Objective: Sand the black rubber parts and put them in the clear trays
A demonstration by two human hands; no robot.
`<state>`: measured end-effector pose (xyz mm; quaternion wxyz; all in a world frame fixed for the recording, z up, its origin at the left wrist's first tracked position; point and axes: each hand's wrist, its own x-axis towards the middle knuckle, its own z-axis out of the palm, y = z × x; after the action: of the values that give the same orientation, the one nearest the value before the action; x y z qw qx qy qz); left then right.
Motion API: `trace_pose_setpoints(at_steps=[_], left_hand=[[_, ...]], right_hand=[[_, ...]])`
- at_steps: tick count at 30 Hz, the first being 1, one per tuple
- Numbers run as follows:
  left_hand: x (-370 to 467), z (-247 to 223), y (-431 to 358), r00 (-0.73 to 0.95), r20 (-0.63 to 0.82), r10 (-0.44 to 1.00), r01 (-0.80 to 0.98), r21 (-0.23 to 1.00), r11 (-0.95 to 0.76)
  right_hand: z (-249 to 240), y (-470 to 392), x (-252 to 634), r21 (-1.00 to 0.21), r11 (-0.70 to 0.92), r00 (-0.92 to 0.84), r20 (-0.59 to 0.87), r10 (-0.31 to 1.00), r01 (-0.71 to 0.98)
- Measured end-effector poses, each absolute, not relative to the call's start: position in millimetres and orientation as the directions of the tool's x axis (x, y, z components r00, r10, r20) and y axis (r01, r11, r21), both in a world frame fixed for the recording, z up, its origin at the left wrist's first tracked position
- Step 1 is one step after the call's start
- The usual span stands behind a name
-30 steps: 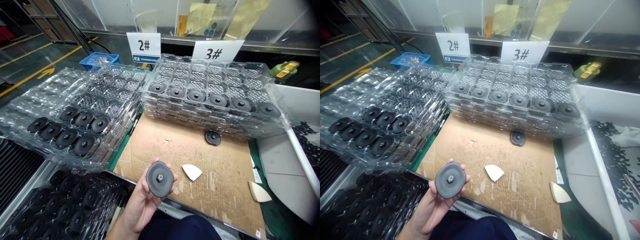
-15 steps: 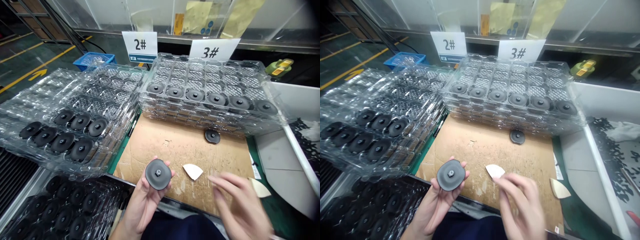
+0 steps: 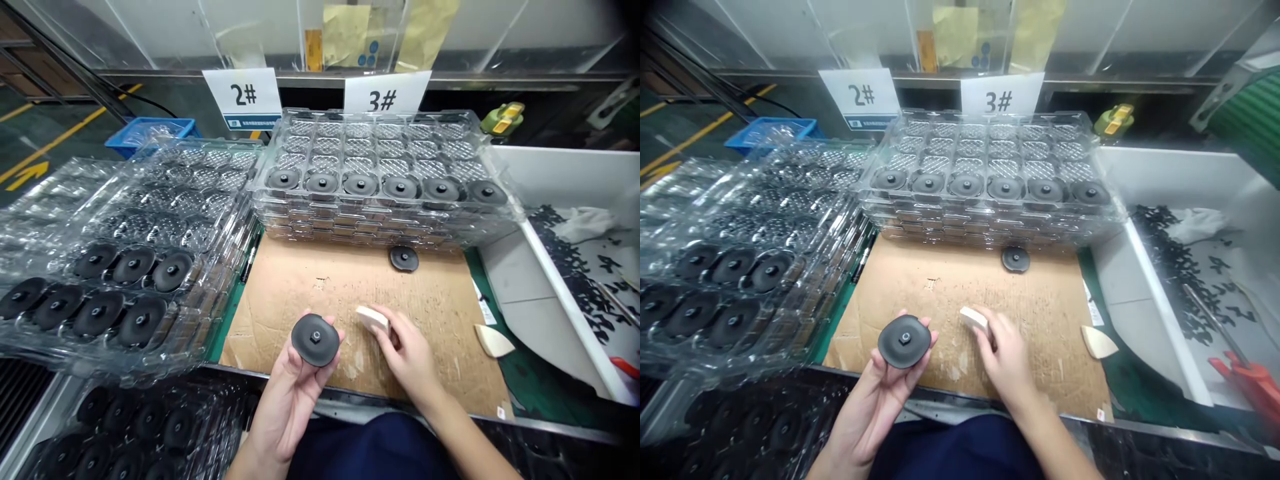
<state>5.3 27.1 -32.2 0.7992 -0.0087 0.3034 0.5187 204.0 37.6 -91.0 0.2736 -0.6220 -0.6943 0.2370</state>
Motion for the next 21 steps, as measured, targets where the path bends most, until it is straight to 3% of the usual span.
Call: trace_pose_setpoints(at_steps=[5, 9, 11, 14, 18, 21], left_hand=[[11, -31, 27, 0.300, -0.511, 0.806, -0.788, 0.344, 0.511], [23, -25, 29, 0.324, -0.467, 0.823, -0.733, 0.426, 0.531], [32, -21, 28, 0.313, -0.451, 0.836, -0.715, 0.468, 0.520], [43, -15, 26, 0.353, -0.478, 0.804, -0.653, 0.490, 0.578], [50, -7, 25, 0.299, -0.509, 0.807, -0.601, 0.556, 0.573], [51, 1, 24, 0.282, -0.518, 0.807, -0.565, 0.590, 0.576]], right_hand=[[-78, 20, 196, -0.754, 0.173, -0.207, 0.050, 0.977, 0.634], [-33, 27, 197, -0.801, 0.101, -0.076, 0.069, 0.995, 0.590], [-2, 30, 192, -0.842, 0.161, -0.058, 0.152, 0.987, 0.515], [34, 29, 184, -0.847, 0.308, -0.248, 0.216, 0.944, 0.434], [49, 33, 183, -0.842, 0.280, -0.455, 0.046, 0.889, 0.461], [46, 34, 183, -0.792, 0.377, -0.334, 0.232, 0.913, 0.480]])
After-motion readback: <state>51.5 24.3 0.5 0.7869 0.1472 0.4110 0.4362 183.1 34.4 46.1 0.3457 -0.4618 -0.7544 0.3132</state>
